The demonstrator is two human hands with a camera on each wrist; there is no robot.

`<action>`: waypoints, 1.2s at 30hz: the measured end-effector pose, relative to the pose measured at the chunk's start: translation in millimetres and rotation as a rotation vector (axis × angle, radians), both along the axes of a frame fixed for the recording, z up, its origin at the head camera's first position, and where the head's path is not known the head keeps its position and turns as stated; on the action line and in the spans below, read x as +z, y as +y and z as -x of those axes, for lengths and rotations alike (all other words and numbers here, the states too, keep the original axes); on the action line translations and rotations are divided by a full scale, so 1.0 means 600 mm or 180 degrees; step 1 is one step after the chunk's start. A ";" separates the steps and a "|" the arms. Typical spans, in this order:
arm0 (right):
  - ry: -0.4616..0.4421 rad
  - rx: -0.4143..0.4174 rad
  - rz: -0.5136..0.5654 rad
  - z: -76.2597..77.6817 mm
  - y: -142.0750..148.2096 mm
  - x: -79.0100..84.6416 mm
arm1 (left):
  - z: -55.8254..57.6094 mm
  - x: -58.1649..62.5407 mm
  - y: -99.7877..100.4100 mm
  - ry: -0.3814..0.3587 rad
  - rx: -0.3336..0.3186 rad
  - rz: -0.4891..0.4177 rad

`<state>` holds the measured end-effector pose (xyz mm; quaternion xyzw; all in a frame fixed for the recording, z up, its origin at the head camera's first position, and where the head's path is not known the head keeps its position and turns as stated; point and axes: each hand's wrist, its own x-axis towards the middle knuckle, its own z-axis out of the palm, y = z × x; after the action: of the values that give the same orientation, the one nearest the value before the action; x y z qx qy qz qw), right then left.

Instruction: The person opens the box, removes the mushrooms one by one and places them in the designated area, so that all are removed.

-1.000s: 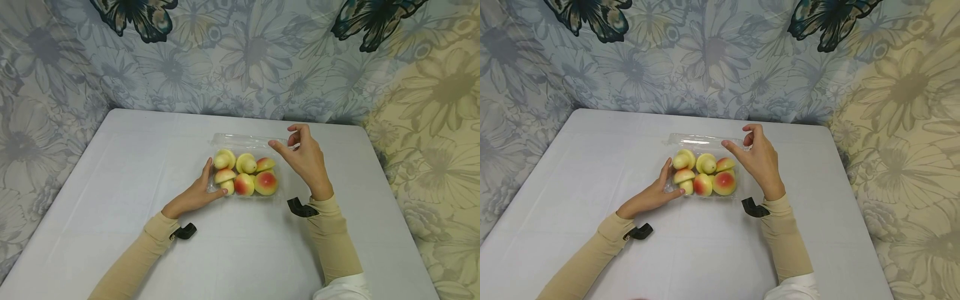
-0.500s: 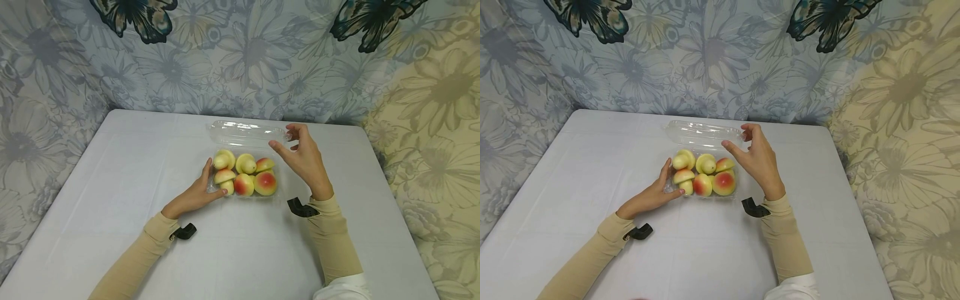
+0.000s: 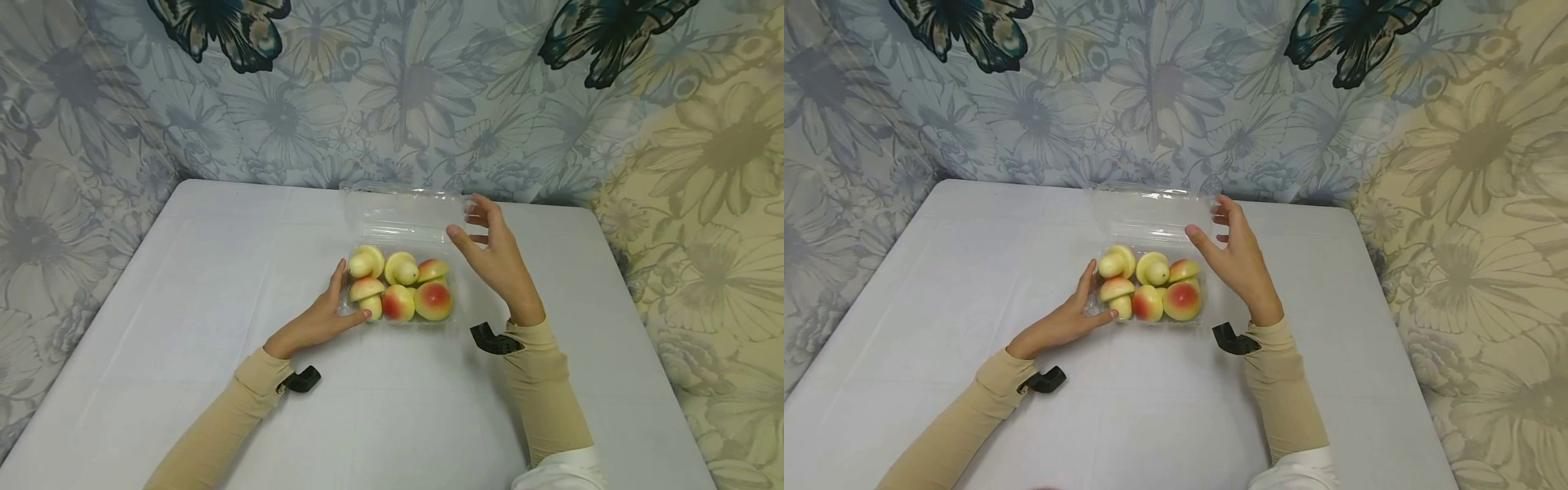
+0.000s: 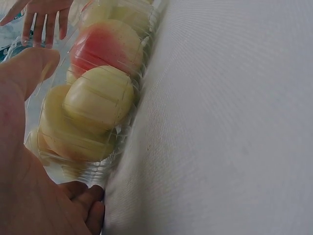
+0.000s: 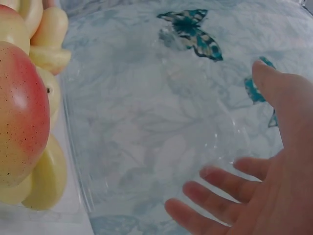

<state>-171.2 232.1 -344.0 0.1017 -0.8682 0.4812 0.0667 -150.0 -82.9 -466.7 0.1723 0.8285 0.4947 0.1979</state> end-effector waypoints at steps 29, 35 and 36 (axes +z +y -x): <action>-0.0243 0.0308 0.0451 0.024 0.016 -0.033 | 0.003 -0.009 -0.005 0.0147 -0.0057 -0.0021; -0.0336 0.0505 0.0921 0.032 0.022 -0.042 | 0.001 -0.010 -0.004 0.0198 -0.0066 0.0021; -0.0355 0.0516 0.0981 0.033 0.023 -0.044 | 0.001 -0.010 -0.004 0.0204 -0.0060 0.0025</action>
<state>-191.3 245.6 -370.2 0.1332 -0.7755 0.6172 -0.0057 -150.8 -85.1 -472.9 0.1950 0.8348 0.4837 0.1766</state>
